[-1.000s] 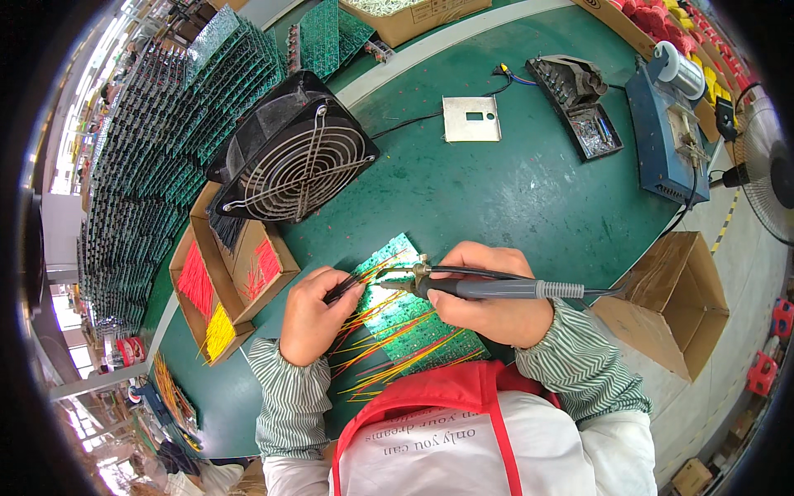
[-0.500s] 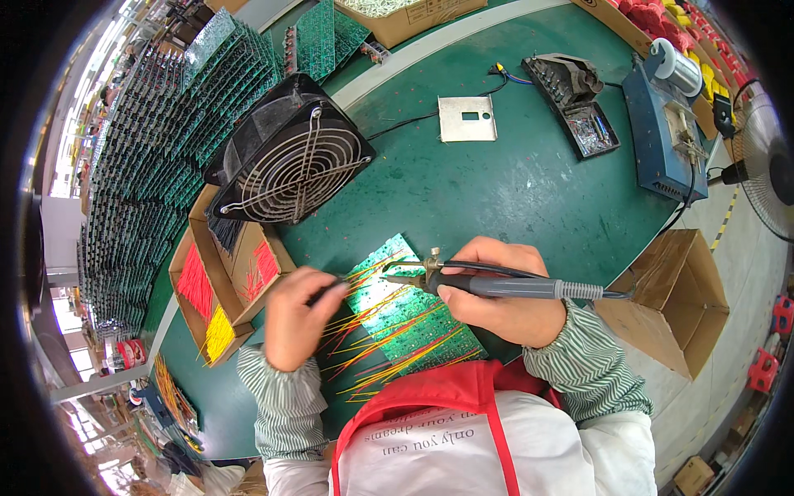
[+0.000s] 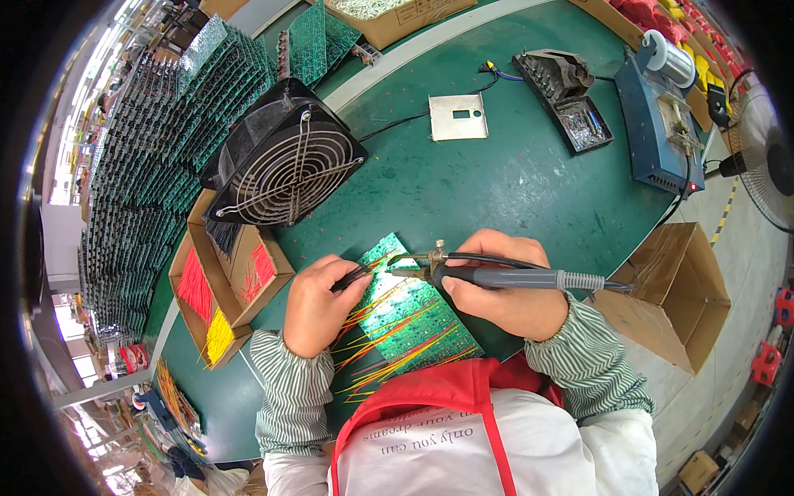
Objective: The person solders wires onto a circuit board with a soldering iron. The person then moves the board aside, picks up a new circuit board from a stack, takes wires from a box, and solders them onto the board.
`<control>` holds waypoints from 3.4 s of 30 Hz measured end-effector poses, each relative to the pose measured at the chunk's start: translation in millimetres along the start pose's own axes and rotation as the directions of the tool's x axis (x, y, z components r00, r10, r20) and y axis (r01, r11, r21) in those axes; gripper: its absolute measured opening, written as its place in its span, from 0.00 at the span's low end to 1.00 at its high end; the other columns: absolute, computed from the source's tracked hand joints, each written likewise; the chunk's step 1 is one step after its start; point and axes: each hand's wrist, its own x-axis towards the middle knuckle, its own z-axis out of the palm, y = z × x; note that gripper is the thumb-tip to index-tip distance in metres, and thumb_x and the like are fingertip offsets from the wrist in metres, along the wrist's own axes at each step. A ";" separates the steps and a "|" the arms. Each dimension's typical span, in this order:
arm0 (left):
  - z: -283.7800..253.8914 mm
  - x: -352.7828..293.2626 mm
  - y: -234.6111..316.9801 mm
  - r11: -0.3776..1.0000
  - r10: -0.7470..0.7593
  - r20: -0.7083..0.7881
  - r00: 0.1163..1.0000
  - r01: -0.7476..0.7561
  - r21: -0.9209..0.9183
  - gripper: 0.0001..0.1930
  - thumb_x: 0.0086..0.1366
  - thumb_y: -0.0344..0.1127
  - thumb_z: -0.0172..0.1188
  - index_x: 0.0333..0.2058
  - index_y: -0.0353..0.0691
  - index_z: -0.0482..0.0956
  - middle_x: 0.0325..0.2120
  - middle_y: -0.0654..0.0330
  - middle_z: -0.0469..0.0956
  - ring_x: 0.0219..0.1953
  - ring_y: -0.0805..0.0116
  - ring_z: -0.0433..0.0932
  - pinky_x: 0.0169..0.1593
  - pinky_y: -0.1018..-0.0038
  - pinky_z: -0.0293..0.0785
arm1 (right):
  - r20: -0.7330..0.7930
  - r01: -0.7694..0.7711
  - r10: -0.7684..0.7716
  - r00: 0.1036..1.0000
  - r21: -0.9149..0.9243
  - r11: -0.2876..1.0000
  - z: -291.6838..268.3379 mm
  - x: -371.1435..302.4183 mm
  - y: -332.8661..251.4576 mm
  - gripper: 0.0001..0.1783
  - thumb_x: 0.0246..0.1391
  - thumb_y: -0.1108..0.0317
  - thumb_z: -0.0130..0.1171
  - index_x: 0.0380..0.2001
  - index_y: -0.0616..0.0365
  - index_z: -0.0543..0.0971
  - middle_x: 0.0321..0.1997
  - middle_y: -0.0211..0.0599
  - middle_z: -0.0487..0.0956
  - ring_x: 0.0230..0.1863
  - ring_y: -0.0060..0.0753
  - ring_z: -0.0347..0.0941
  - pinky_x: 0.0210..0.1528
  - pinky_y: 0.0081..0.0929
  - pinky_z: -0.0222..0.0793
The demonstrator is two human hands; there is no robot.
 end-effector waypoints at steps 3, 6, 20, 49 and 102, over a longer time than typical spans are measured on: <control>-1.2 1.9 1.2 1.000 0.013 0.012 1.000 -0.013 0.010 0.08 0.54 0.33 0.62 0.30 0.35 0.79 0.25 0.55 0.75 0.26 0.56 0.75 0.30 0.65 0.70 | 0.003 -0.020 0.020 1.000 0.009 1.000 0.9 1.3 -0.9 0.10 0.41 0.70 0.65 0.27 0.61 0.77 0.23 0.31 0.77 0.25 0.17 0.71 0.29 0.18 0.67; -0.8 2.8 1.7 1.000 0.006 0.019 1.000 -0.006 -0.012 0.07 0.54 0.33 0.63 0.29 0.35 0.79 0.25 0.55 0.75 0.26 0.56 0.75 0.30 0.66 0.70 | 0.013 0.006 -0.005 1.000 -0.029 1.000 1.4 4.0 -0.1 0.10 0.41 0.70 0.65 0.27 0.61 0.77 0.23 0.32 0.77 0.25 0.17 0.71 0.29 0.18 0.67; -1.3 2.6 1.9 1.000 0.000 0.005 1.000 0.000 0.000 0.07 0.53 0.33 0.64 0.29 0.35 0.80 0.25 0.55 0.76 0.27 0.55 0.75 0.30 0.66 0.71 | 0.000 0.007 -0.007 1.000 -0.026 1.000 -5.1 2.1 -3.8 0.11 0.41 0.69 0.66 0.27 0.62 0.77 0.23 0.32 0.77 0.25 0.18 0.72 0.28 0.18 0.67; 15.2 19.5 13.7 0.997 0.076 -0.059 0.995 -0.078 -0.018 0.08 0.54 0.29 0.64 0.28 0.30 0.77 0.23 0.54 0.74 0.23 0.60 0.74 0.28 0.71 0.69 | -0.077 0.015 -0.016 0.997 -0.018 1.000 -15.7 0.8 7.1 0.10 0.40 0.69 0.65 0.27 0.61 0.77 0.21 0.30 0.76 0.23 0.17 0.70 0.26 0.18 0.65; -7.6 -53.6 -3.8 0.987 -0.115 0.071 0.991 0.122 -0.104 0.05 0.54 0.30 0.63 0.28 0.35 0.78 0.21 0.57 0.75 0.21 0.63 0.74 0.26 0.71 0.69 | 0.209 0.119 -0.107 0.972 -0.045 0.992 22.9 -16.8 7.8 0.11 0.42 0.69 0.66 0.27 0.61 0.75 0.18 0.33 0.75 0.19 0.21 0.72 0.22 0.22 0.67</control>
